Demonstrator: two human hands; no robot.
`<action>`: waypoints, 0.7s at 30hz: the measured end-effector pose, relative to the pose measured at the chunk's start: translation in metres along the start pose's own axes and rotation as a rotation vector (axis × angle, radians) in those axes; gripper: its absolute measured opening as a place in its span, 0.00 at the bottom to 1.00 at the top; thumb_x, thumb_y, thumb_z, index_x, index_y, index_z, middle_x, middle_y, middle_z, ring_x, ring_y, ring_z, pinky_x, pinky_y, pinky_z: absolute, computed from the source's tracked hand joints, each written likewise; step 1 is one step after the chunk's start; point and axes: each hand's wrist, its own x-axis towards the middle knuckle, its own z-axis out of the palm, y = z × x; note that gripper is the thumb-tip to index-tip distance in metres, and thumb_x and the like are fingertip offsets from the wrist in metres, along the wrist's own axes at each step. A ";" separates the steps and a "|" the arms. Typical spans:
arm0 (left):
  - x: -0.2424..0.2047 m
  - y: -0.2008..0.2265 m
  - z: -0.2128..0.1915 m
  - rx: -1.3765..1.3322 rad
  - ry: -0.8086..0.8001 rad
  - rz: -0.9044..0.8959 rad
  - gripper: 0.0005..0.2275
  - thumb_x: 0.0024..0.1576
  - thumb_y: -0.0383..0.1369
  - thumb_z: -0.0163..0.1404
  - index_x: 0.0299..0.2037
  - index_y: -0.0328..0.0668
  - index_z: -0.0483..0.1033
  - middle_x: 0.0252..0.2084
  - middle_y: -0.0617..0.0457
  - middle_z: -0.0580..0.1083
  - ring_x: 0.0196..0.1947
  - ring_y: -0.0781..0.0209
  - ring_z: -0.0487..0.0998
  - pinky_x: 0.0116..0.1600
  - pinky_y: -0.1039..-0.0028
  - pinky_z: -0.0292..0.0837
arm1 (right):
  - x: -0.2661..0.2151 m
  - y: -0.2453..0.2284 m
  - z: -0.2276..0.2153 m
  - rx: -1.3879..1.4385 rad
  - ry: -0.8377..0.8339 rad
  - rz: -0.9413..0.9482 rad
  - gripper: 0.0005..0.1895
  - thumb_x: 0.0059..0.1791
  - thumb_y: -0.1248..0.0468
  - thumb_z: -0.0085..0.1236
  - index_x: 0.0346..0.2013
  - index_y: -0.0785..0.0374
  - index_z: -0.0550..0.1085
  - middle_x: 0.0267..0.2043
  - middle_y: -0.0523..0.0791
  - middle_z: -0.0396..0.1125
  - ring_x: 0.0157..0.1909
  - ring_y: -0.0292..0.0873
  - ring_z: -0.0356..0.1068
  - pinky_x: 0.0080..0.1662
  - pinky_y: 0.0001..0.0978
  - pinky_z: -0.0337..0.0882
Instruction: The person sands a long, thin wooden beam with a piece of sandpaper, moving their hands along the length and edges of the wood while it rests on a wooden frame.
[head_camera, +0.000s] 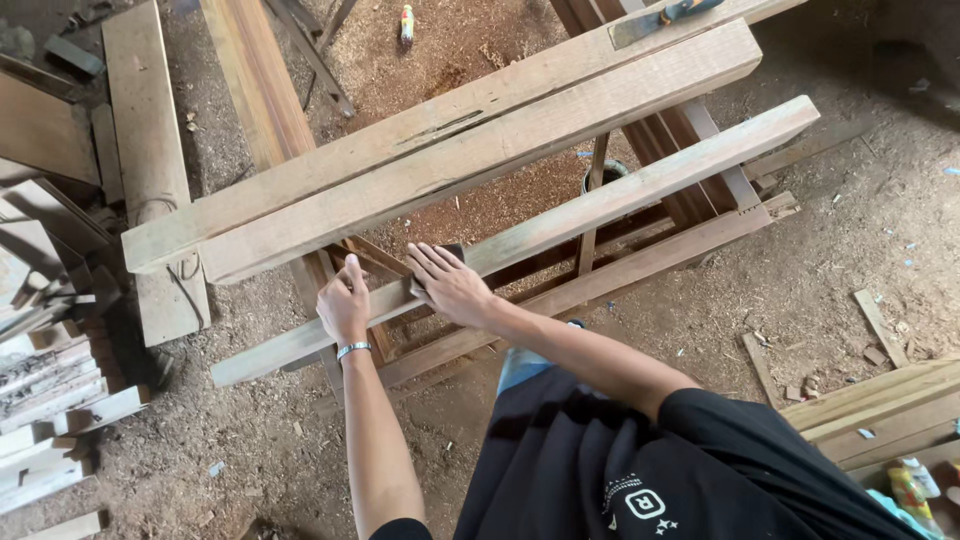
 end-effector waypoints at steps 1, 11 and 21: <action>0.000 -0.001 0.000 0.003 -0.008 -0.020 0.30 0.66 0.59 0.36 0.25 0.53 0.84 0.21 0.61 0.78 0.15 0.67 0.71 0.22 0.75 0.59 | 0.011 -0.007 0.005 -0.053 -0.020 -0.009 0.32 0.59 0.50 0.34 0.70 0.72 0.57 0.77 0.54 0.47 0.78 0.51 0.45 0.75 0.44 0.44; 0.003 0.008 -0.007 0.023 -0.021 -0.100 0.30 0.68 0.58 0.36 0.25 0.49 0.83 0.21 0.59 0.79 0.17 0.67 0.76 0.23 0.73 0.65 | -0.010 -0.010 0.015 -0.006 -0.029 -0.184 0.35 0.59 0.48 0.30 0.73 0.70 0.53 0.78 0.52 0.45 0.79 0.48 0.41 0.75 0.42 0.41; -0.002 0.015 -0.010 0.118 0.028 -0.121 0.30 0.68 0.57 0.38 0.25 0.46 0.84 0.23 0.53 0.80 0.20 0.61 0.80 0.28 0.70 0.71 | 0.036 -0.016 0.017 -0.124 -0.143 -0.026 0.34 0.61 0.48 0.28 0.72 0.73 0.55 0.78 0.55 0.43 0.80 0.49 0.38 0.76 0.43 0.39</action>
